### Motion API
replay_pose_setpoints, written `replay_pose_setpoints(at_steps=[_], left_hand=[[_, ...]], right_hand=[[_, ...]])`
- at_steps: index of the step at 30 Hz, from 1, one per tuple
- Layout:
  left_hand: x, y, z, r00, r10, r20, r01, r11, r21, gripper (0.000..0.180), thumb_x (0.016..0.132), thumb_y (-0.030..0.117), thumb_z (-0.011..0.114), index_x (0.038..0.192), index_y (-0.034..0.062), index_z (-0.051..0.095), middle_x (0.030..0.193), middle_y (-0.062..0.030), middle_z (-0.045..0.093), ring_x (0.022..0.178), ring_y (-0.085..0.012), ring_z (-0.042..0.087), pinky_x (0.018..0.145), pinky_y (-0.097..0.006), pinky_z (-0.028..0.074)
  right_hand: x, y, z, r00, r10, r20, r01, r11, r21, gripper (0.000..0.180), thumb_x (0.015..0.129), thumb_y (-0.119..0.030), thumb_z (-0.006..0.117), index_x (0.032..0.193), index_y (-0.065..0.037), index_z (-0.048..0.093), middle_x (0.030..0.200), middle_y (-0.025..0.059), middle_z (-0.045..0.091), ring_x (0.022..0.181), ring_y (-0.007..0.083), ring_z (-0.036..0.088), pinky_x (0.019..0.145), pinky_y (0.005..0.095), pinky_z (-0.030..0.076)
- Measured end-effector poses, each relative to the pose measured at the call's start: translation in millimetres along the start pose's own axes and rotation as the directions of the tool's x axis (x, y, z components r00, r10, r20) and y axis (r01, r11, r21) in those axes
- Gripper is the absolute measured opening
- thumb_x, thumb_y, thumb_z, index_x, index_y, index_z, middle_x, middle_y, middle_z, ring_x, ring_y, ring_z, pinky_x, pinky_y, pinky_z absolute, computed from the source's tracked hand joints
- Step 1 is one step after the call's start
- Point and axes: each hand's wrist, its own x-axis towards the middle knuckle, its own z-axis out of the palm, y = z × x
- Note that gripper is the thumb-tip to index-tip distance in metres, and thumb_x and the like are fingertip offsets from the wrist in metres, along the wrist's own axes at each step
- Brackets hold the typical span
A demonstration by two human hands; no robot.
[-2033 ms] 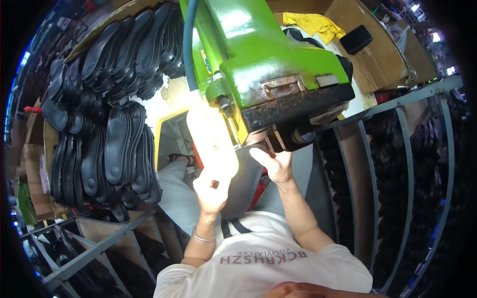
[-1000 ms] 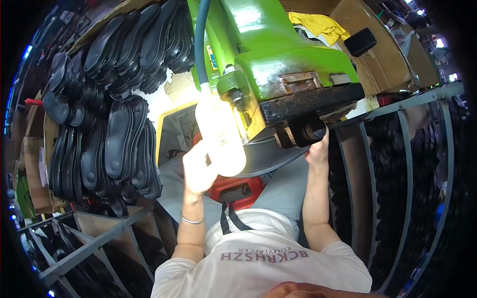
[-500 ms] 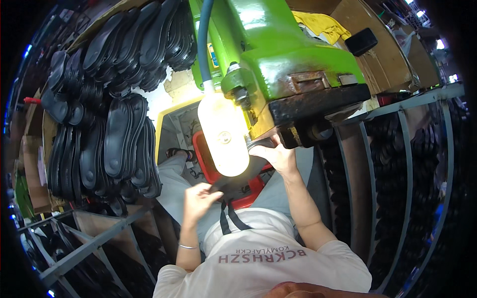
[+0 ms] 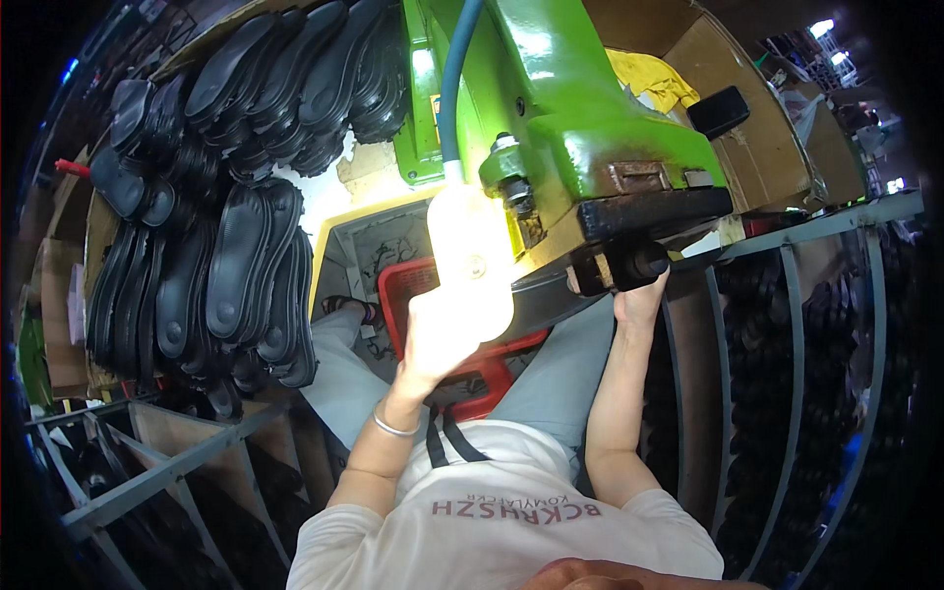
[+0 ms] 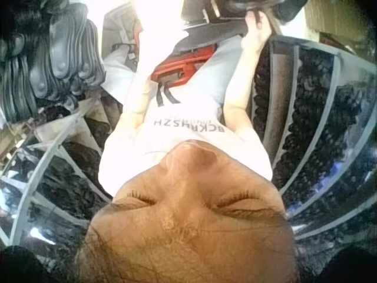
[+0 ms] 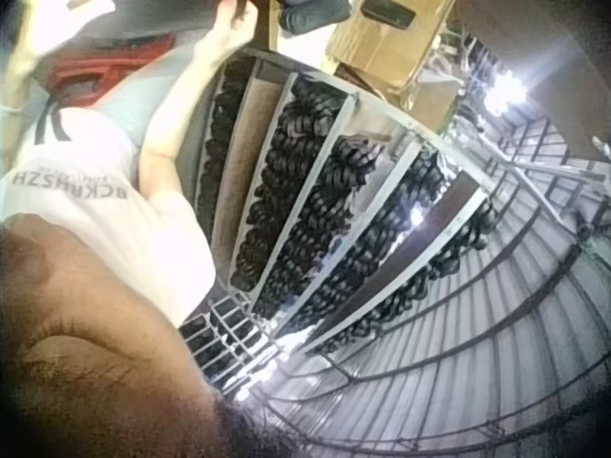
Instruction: Using a mechanical trimming machine to shave and smooth the edges of rubber shoe soles.
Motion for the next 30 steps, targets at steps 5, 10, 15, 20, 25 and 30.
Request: replay_pose_setpoints(at_steps=[5,10,15,20,25,30], left_hand=[[-1,-10,-33,0.930,-0.338,0.145,0.367,0.884,-0.290,0.019,0.073,-0.001,0.067,0.092,-0.0058,0.064,0.083,-0.0096,0.068,0.076,-0.0125,0.063,0.072,-0.025,0.050],[-14,-24,-63,0.894,-0.445,0.058,0.438,0.836,-0.332,0.020,0.071,-0.002,0.070,0.089,-0.0047,0.064,0.080,-0.0073,0.066,0.073,-0.0115,0.061,0.069,-0.023,0.049],[-52,-46,-83,0.844,-0.507,0.178,0.535,0.762,-0.365,0.012,0.073,-0.006,0.067,0.080,-0.0014,0.058,0.073,-0.0045,0.062,0.066,-0.0083,0.057,0.063,-0.021,0.046],[-86,-26,-33,0.716,-0.578,0.392,0.623,0.782,0.015,0.016,0.070,-0.001,0.074,0.075,0.0010,0.059,0.067,-0.0023,0.064,0.063,-0.0034,0.056,0.054,-0.021,0.045],[-99,-15,41,0.726,-0.546,0.417,0.602,0.799,-0.001,0.026,0.073,0.010,0.075,0.094,-0.0014,0.064,0.075,-0.0044,0.065,0.063,-0.0060,0.055,0.061,-0.024,0.047],[-42,-1,42,0.917,-0.373,0.140,0.385,0.740,-0.552,0.026,0.080,-0.001,0.066,0.104,-0.0042,0.057,0.092,-0.0106,0.065,0.083,-0.0140,0.061,0.076,-0.025,0.050]], right_hand=[[-20,5,24,0.995,0.088,0.037,-0.091,0.993,0.078,0.018,0.083,-0.007,0.067,0.096,0.001,0.058,0.089,0.0021,0.061,0.079,0.0061,0.054,0.072,0.0191,0.043],[-49,7,50,0.997,0.018,0.079,-0.012,0.998,-0.068,0.018,0.081,-0.005,0.068,0.095,0.001,0.058,0.090,0.0026,0.061,0.079,0.0064,0.054,0.072,0.0192,0.043],[-63,8,58,0.968,0.176,0.178,-0.160,0.982,-0.099,0.024,0.076,0.003,0.070,0.095,0.002,0.057,0.097,0.0071,0.061,0.088,0.0111,0.059,0.077,0.0242,0.049],[-48,3,67,0.932,0.194,0.306,-0.157,0.978,-0.140,0.054,0.066,0.009,0.075,0.112,0.003,0.047,0.105,0.0109,0.059,0.093,0.0174,0.061,0.081,0.0283,0.052],[-50,2,76,0.923,0.236,0.303,-0.204,0.970,-0.133,0.066,0.062,0.007,0.078,0.119,0.004,0.043,0.103,0.0098,0.060,0.091,0.0174,0.062,0.080,0.0283,0.052],[-71,23,37,0.955,0.124,0.269,-0.022,0.935,-0.355,0.055,0.065,-0.010,0.083,0.106,0.001,0.048,0.083,0.0035,0.057,0.067,0.0052,0.048,0.058,0.0189,0.039]])
